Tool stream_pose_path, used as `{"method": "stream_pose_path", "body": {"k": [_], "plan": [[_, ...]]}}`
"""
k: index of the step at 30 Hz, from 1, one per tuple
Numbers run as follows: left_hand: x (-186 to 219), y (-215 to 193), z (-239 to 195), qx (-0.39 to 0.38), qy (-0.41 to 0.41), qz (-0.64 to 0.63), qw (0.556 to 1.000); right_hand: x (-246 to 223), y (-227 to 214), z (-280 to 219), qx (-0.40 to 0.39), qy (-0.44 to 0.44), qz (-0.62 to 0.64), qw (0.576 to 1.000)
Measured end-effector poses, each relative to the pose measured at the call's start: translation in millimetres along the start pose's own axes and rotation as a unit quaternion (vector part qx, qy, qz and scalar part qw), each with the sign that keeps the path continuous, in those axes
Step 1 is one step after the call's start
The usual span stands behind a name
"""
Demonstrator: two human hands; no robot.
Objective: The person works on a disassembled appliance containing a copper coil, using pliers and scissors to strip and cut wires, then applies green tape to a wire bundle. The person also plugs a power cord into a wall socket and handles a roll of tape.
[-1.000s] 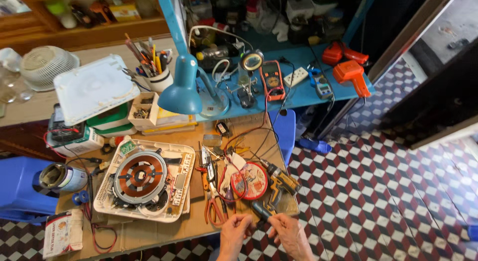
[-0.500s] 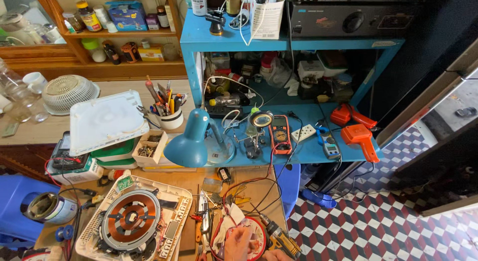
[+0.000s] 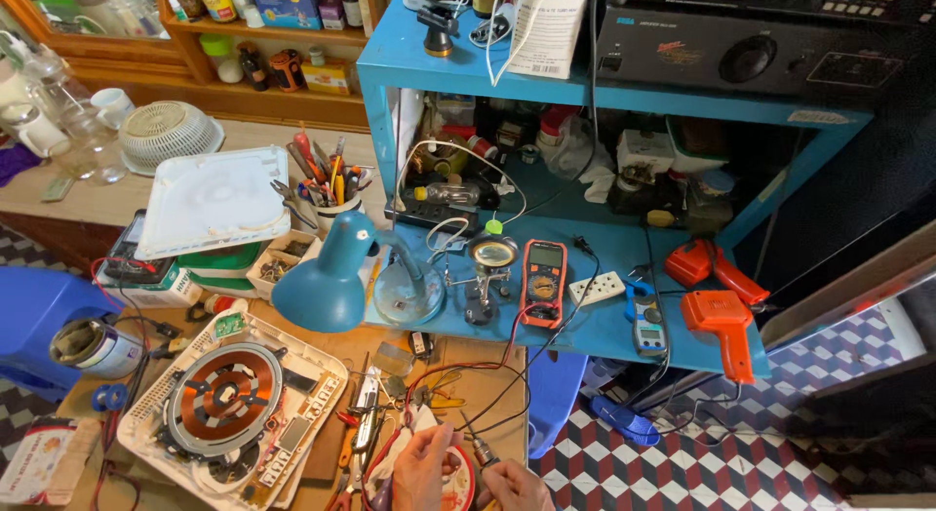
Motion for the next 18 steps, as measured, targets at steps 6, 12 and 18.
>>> {"method": "stream_pose_path", "body": {"k": [6, 12, 18], "plan": [[-47.3, 29.2, 10.3, 0.053, -0.018, -0.028, 0.998, -22.0, -47.4, 12.8, -0.085, -0.003, -0.052, 0.995], [-66.6, 59.9, 3.9, 0.053, 0.054, -0.003, 0.997, -18.9, -78.2, 38.7, -0.114, -0.074, 0.04, 0.99], [-9.9, 89.7, -13.9, 0.046, 0.086, 0.049, 0.994, -30.1, -91.9, 25.8, -0.057, -0.074, 0.051, 0.994]]}}
Point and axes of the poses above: each hand's wrist, its own z-axis towards the middle knuckle, its own y-axis out of the palm, x = y × z, the point moved 4 cm from there along z, towards the middle knuckle, and after that the axes turned 14 degrees about -x, right-handed, at the moved point
